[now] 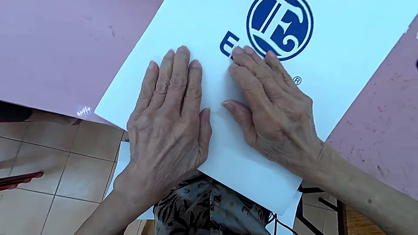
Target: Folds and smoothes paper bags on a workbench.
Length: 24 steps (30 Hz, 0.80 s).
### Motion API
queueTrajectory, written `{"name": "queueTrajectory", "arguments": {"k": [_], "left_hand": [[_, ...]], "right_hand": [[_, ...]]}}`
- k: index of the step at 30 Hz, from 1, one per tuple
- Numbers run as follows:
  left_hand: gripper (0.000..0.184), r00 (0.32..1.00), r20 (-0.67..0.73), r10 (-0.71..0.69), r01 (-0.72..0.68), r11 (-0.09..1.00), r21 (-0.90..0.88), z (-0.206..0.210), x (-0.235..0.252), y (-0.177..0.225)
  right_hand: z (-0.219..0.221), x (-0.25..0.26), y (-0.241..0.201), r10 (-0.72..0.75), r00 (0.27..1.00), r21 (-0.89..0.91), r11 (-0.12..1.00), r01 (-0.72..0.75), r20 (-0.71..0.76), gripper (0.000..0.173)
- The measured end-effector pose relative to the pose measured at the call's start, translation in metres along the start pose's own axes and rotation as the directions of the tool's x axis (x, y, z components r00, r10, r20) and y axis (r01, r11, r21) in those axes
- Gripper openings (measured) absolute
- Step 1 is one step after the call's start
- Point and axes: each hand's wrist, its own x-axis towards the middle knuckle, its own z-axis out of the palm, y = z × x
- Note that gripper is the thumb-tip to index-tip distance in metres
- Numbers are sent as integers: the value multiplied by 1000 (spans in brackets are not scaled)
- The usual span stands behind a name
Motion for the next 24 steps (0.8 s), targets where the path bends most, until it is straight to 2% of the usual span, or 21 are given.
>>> {"name": "queueTrajectory", "arguments": {"k": [3, 5, 7, 9, 10, 11, 13, 14, 15, 16, 17, 19, 21, 23, 24], "left_hand": [[60, 1000, -17, 3, -3, 1000, -23, -2, 1, -2], [60, 1000, -18, -3, 2, 999, -35, -1, 1, -3], [59, 1000, -27, 1, -2, 998, -58, 0, 2, -2], [56, 996, -84, 10, -22, 989, -145, 0, 0, -4], [50, 986, -164, 9, -51, 966, -252, -2, -5, -6], [41, 958, -285, -28, -87, 919, -384, -3, -14, -7], [20, 846, -497, -191, -124, 838, -532, -1, -46, -8], [24, 796, -537, -279, -116, 801, -588, 4, -64, -7], [31, 788, -501, -358, -94, 734, -672, 11, -80, -5], [36, 817, -384, -430, -28, 636, -771, 18, -93, -2], [39, 859, -213, -465, 54, 497, -866, 26, -101, 3], [46, 910, 78, -406, 140, 125, -982, 37, -104, 18], [51, 904, 226, -362, 149, -229, -962, 38, -99, 43], [43, 858, 341, -384, 149, -449, -881, 27, -94, 67], [39, 814, 411, -410, 159, -524, -837, 17, -91, 77]], "right_hand": [[-5, -2, 6, 7, 997, 93, 996, -14, 80, 54], [-4, -5, 8, -15, 992, 63, 998, 7, 127, 63], [-1, -6, 8, -17, 993, 30, 999, 14, 119, 65], [0, -5, 9, -15, 993, 26, 1000, 12, 121, 65], [0, -5, 9, -14, 993, 30, 999, 10, 121, 66], [0, -6, 10, -15, 993, 39, 999, 10, 120, 66], [1, -6, 11, -17, 994, 52, 999, 12, 111, 67], [1, -6, 11, -17, 994, 49, 999, 12, 107, 67], [2, -7, 11, -17, 995, 45, 999, 13, 102, 67], [3, -7, 11, -15, 995, 43, 999, 11, 100, 67], [3, -7, 11, -15, 995, 40, 999, 11, 98, 67], [4, -7, 11, -13, 995, 33, 999, 10, 99, 67], [6, -8, 7, -6, 996, 33, 999, 3, 89, 68], [11, -11, -5, -9, 997, 55, 998, 5, 77, 69], [14, -13, -13, -18, 997, 74, 997, 12, 74, 69]]}}
